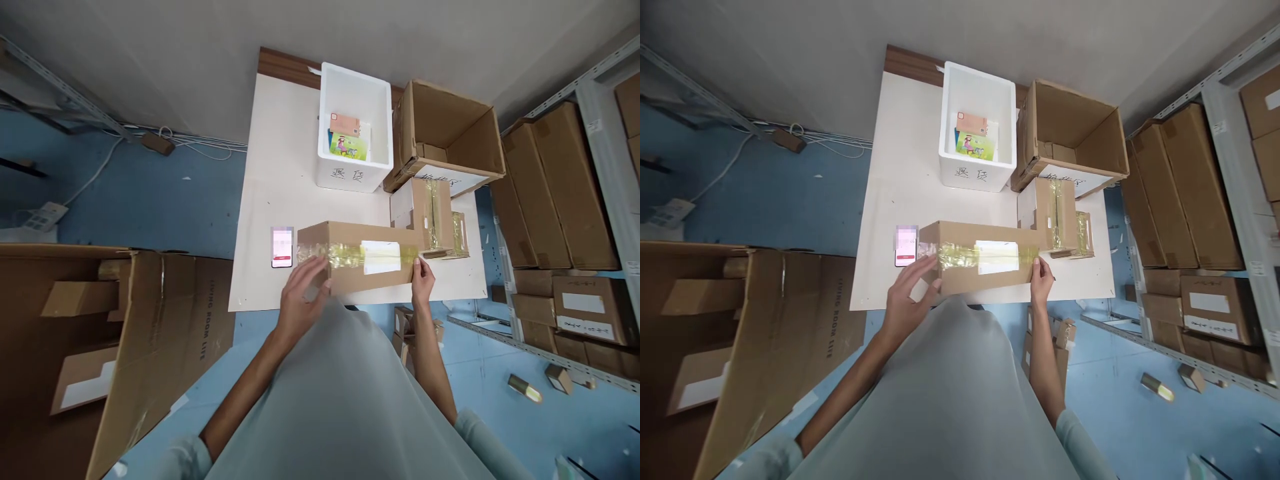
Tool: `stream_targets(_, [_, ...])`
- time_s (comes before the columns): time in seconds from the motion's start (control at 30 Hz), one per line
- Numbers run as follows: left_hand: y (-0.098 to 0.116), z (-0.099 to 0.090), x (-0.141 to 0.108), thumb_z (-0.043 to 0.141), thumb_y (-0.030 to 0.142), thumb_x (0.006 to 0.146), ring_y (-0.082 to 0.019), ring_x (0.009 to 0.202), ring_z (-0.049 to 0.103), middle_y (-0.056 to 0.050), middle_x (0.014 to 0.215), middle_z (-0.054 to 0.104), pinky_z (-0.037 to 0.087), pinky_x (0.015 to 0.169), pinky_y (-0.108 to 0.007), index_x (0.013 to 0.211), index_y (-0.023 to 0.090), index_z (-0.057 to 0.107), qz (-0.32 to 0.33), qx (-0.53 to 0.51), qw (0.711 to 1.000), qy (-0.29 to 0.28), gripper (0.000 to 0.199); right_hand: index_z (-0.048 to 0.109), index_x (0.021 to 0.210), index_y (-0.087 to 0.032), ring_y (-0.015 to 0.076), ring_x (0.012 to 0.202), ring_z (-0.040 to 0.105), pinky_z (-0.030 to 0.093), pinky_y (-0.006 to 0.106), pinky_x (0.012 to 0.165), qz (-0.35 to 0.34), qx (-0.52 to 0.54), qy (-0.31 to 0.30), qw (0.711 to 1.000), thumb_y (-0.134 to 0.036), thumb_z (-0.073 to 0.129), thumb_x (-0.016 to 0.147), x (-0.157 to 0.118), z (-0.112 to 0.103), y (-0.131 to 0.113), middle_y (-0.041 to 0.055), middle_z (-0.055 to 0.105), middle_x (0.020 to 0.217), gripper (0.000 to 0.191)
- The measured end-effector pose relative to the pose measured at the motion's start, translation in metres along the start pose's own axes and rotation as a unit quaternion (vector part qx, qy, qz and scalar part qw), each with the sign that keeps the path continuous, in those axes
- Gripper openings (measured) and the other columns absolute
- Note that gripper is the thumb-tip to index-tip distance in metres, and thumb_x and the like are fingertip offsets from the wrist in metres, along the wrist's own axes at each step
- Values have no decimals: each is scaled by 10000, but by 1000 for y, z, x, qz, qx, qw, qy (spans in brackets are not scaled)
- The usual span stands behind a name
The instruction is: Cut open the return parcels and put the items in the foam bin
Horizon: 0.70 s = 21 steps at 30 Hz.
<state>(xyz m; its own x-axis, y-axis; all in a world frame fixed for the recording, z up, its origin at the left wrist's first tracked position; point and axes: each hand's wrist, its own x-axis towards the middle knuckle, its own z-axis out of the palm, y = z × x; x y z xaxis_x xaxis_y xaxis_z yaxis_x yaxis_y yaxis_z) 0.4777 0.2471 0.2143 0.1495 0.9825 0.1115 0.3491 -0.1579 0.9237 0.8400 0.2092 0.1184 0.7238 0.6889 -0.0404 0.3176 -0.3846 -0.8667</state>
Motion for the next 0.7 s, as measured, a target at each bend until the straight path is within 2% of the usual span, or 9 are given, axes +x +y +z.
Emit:
stream_targets(0.1, [12,6,-2,633,449,1076,-300,1516,589,-48,1555,692,471,1302,-544,1497,327,697,28,1,998,-53,443,798,1201,-127,336,1205,727,570,471,1075,4,-12,23,1000,-859,571,889,7,-5,4,203,810,1262,828])
stream_targets(0.17, [12,7,-1,622,440,1087,-297,1524,580,-48,1601,655,472,1299,-533,1562,332,642,41,14,997,-63,487,801,1170,-123,338,1187,730,573,466,1061,7,-7,28,1000,-859,585,875,10,-5,3,204,814,1242,821])
stream_targets(0.27, [0,3,3,620,430,1094,-305,1526,570,-73,1623,631,457,1301,-518,1623,311,578,59,39,996,-53,544,798,1146,-112,344,1169,727,565,476,1059,3,2,20,1000,-840,613,861,10,2,-3,213,810,1231,804])
stream_targets(0.37, [-24,-5,11,673,462,1061,-339,1530,546,-106,1615,626,432,1305,-526,1594,290,613,52,66,996,-36,564,792,1135,-135,327,1134,716,563,474,1043,-11,-11,-2,1000,-813,604,888,4,17,-14,192,813,1190,746])
stream_targets(0.47, [-55,-18,19,696,529,1025,-370,1480,569,-143,1529,673,435,1285,-531,1456,256,728,-6,90,996,1,511,777,1140,-161,313,1130,693,562,475,1040,-37,-34,-22,998,-770,594,936,-12,36,-34,183,789,1200,668])
stream_targets(0.57, [-83,-35,23,590,551,1071,-329,1372,646,-131,1392,741,480,1239,-489,1321,242,783,-76,73,994,42,442,774,1144,-183,324,1155,664,534,501,1082,-90,-75,-23,993,-694,578,1009,-34,51,-64,185,750,1226,564])
stream_targets(0.7, [-100,-63,32,601,520,1085,-295,1344,658,-121,1395,724,555,1150,-437,1310,205,748,-154,43,982,102,415,771,1111,-221,321,1127,660,530,476,1073,-177,-115,-40,977,-605,627,1052,-64,64,-117,147,739,1137,414])
